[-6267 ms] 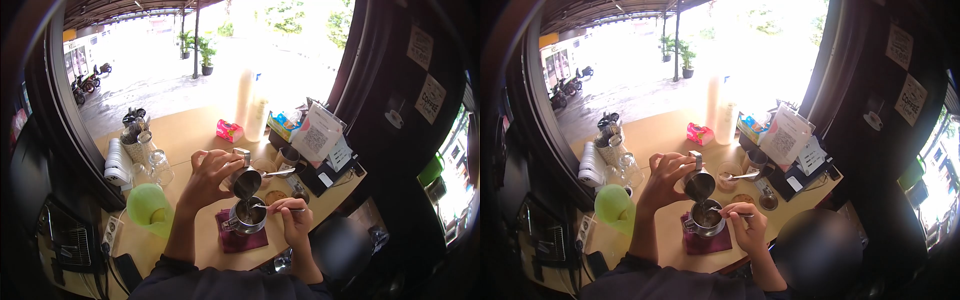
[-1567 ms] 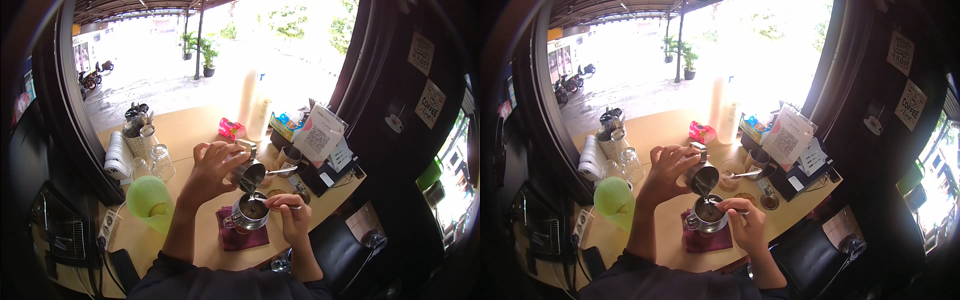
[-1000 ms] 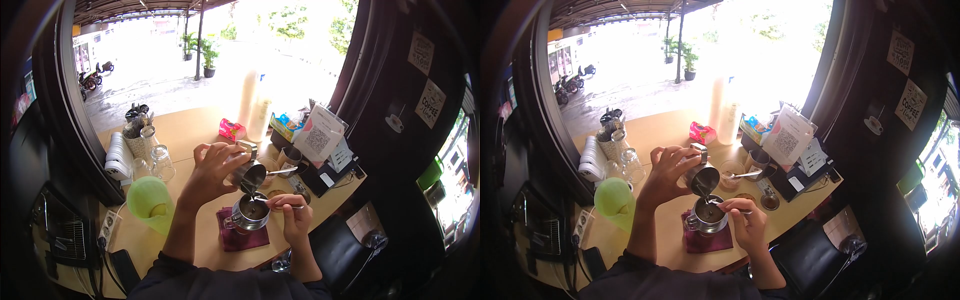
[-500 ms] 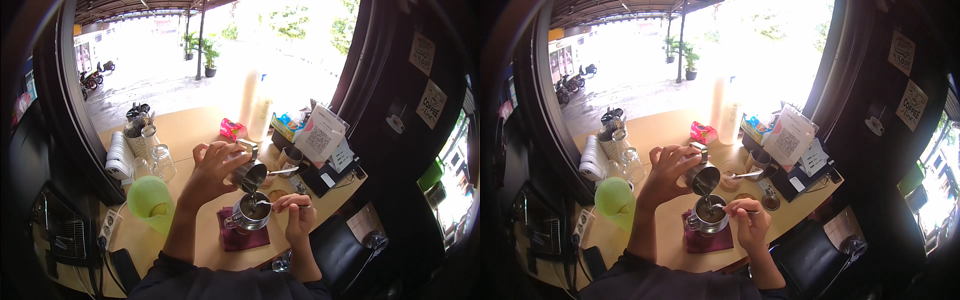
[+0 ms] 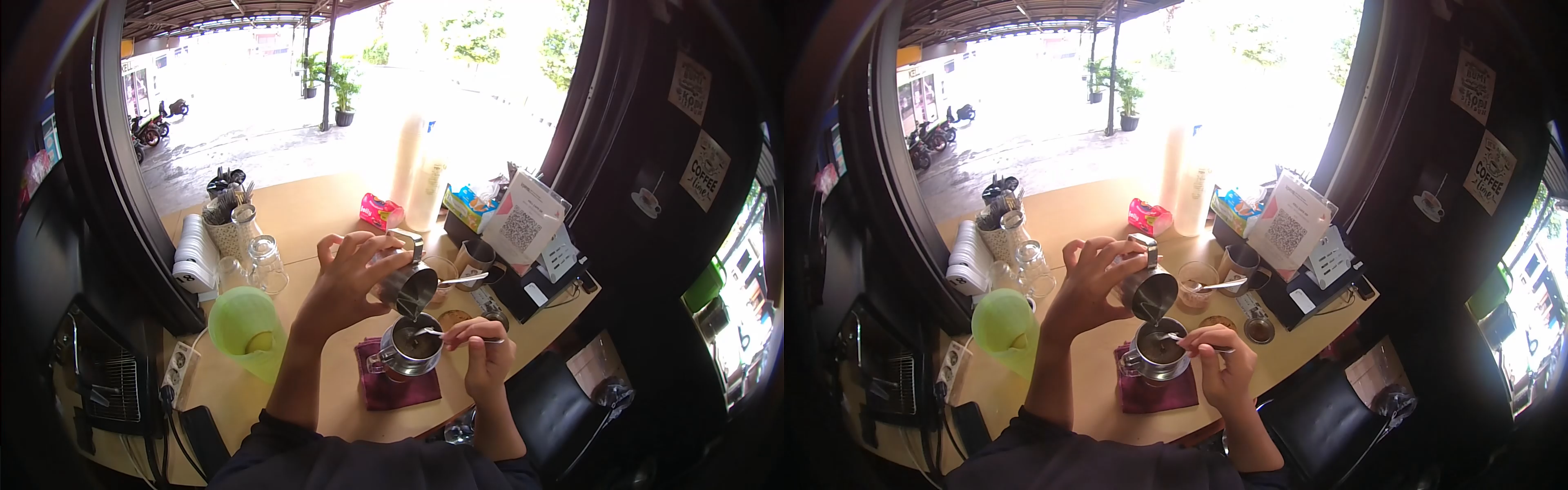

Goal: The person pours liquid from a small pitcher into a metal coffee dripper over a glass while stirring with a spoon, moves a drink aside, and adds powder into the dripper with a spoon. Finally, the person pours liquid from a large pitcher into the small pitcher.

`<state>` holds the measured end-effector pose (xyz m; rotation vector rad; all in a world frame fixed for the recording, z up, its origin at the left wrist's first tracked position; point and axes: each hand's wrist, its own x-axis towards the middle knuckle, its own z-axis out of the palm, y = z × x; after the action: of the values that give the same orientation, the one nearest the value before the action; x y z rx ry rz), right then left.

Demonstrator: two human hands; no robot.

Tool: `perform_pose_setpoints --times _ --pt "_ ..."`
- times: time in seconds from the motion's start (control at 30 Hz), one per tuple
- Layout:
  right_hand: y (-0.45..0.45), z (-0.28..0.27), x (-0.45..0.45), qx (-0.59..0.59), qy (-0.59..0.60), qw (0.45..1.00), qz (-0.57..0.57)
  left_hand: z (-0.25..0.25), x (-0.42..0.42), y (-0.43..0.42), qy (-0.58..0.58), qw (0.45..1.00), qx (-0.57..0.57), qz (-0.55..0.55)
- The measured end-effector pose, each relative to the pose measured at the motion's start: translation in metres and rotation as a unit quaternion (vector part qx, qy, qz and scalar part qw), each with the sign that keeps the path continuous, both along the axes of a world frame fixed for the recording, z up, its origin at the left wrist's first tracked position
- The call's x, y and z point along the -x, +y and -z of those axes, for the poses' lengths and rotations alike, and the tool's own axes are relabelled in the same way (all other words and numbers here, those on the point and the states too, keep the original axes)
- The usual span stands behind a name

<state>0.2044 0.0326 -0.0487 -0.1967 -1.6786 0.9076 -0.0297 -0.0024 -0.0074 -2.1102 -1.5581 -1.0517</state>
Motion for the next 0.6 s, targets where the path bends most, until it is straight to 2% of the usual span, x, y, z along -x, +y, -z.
perform_pose_setpoints --times 0.1,0.2,0.4,0.6 --pt "0.0002 0.002 0.0006 0.004 0.029 0.999 0.022 0.0003 -0.0003 0.0002 0.003 1.0 -0.002 0.003" --pt "0.001 0.0 0.0054 -0.027 -0.001 0.999 0.037 0.0 -0.0009 0.0003 0.003 1.0 -0.002 0.013" --pt "0.0002 0.0004 0.001 0.014 0.039 0.999 0.022 -0.0002 -0.0014 -0.0001 0.002 1.0 -0.002 0.012" --pt "0.0027 0.0018 0.0018 -0.01 -0.004 1.0 -0.005 -0.0005 -0.0009 0.0002 -0.003 1.0 0.001 0.013"
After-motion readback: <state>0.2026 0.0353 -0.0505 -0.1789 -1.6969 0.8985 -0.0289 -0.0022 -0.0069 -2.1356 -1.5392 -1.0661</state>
